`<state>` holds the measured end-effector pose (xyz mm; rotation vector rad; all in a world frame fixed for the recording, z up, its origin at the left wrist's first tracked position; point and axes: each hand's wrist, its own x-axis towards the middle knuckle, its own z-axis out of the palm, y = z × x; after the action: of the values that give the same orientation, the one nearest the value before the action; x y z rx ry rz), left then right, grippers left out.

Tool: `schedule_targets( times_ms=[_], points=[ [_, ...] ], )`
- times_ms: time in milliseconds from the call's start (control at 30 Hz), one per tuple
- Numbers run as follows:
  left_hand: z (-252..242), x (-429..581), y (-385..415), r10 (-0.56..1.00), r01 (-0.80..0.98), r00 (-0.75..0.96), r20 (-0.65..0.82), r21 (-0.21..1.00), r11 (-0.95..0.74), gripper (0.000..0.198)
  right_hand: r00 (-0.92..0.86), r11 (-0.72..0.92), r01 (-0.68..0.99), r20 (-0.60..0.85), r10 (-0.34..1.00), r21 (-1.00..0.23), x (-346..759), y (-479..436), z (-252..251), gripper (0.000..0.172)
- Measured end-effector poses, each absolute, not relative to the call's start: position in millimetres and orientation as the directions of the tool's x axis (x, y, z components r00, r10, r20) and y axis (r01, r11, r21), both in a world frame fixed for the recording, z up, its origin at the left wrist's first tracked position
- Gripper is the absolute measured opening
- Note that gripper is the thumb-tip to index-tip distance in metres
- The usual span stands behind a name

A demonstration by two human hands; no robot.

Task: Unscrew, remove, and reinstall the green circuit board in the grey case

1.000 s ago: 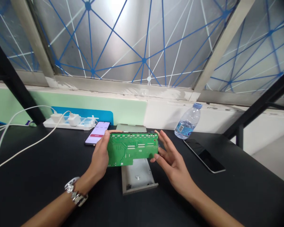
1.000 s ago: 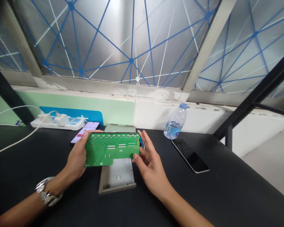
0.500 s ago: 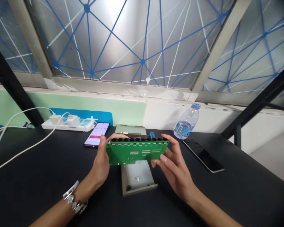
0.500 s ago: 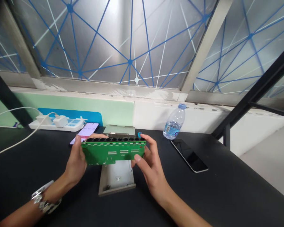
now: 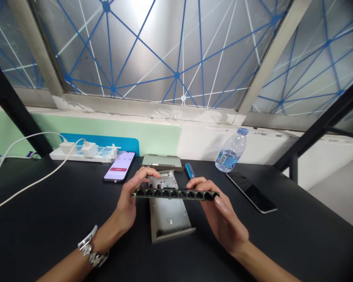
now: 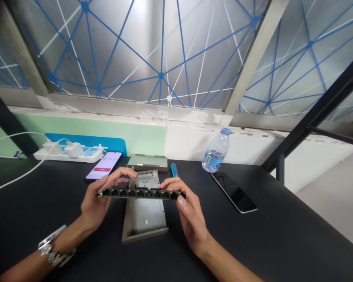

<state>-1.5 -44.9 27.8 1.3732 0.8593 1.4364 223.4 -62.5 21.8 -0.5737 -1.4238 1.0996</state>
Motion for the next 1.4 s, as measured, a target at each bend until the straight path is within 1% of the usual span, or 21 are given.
schedule_targets(
  times_ms=[167,300,433,567,667,733,800,967,1067,1167,1233,1400],
  points=[
    [26.3,-1.5,-44.6,0.94,-0.131,0.068,0.333,0.937,-0.323,0.053,-0.205,0.41,-0.223,0.454,0.867,-0.884,226.1,-62.6,22.3,0.021],
    [25.1,-0.5,-42.9,0.964,-0.17,0.029,0.263,0.952,-0.255,0.056,-0.211,0.403,-0.215,0.445,0.87,-0.89,228.0,-62.1,21.7,0.021],
    [27.4,2.6,-40.0,0.991,-0.329,-0.062,0.115,0.936,-0.13,0.052,-0.248,0.431,-0.145,0.454,0.856,-0.891,231.1,-63.3,23.0,0.02],
    [32.2,5.6,-37.8,0.994,-0.53,-0.109,-0.032,0.848,-0.031,0.054,-0.385,0.533,0.053,0.476,0.791,-0.844,230.5,-68.2,27.2,0.015],
    [33.9,7.7,-38.6,0.989,-0.608,-0.117,-0.095,0.794,0.005,0.054,-0.47,0.604,0.169,0.475,0.744,-0.779,225.0,-72.2,28.1,0.021],
    [34.8,9.8,-40.8,0.993,-0.64,-0.09,-0.082,0.769,0.006,0.053,-0.507,0.627,0.24,0.455,0.732,-0.741,220.7,-74.0,27.0,0.029],
    [36.9,12.2,-43.8,0.999,-0.677,-0.022,-0.042,0.736,0.015,0.053,-0.521,0.632,0.31,0.429,0.737,-0.71,217.2,-74.9,25.0,0.033],
    [43.2,15.1,-50.4,0.97,-0.749,0.211,0.121,0.658,0.081,0.051,-0.474,0.601,0.401,0.404,0.782,-0.691,213.6,-74.2,18.0,0.033],
    [38.7,13.9,-52.2,0.928,-0.731,0.319,0.191,0.673,0.113,0.054,-0.418,0.581,0.42,0.42,0.806,-0.697,213.0,-73.2,15.1,0.035],
    [29.6,12.5,-52.8,0.912,-0.661,0.378,0.161,0.737,0.144,0.062,-0.388,0.575,0.427,0.433,0.814,-0.698,212.9,-72.4,15.6,0.035],
    [25.0,11.9,-52.5,0.912,-0.624,0.388,0.132,0.766,0.154,0.064,-0.403,0.582,0.425,0.43,0.808,-0.693,213.5,-71.8,17.5,0.036],
    [25.2,12.0,-49.8,0.936,-0.626,0.335,0.105,0.768,0.137,0.057,-0.476,0.656,0.354,0.476,0.74,-0.666,217.0,-71.2,21.7,0.043]
  ],
)
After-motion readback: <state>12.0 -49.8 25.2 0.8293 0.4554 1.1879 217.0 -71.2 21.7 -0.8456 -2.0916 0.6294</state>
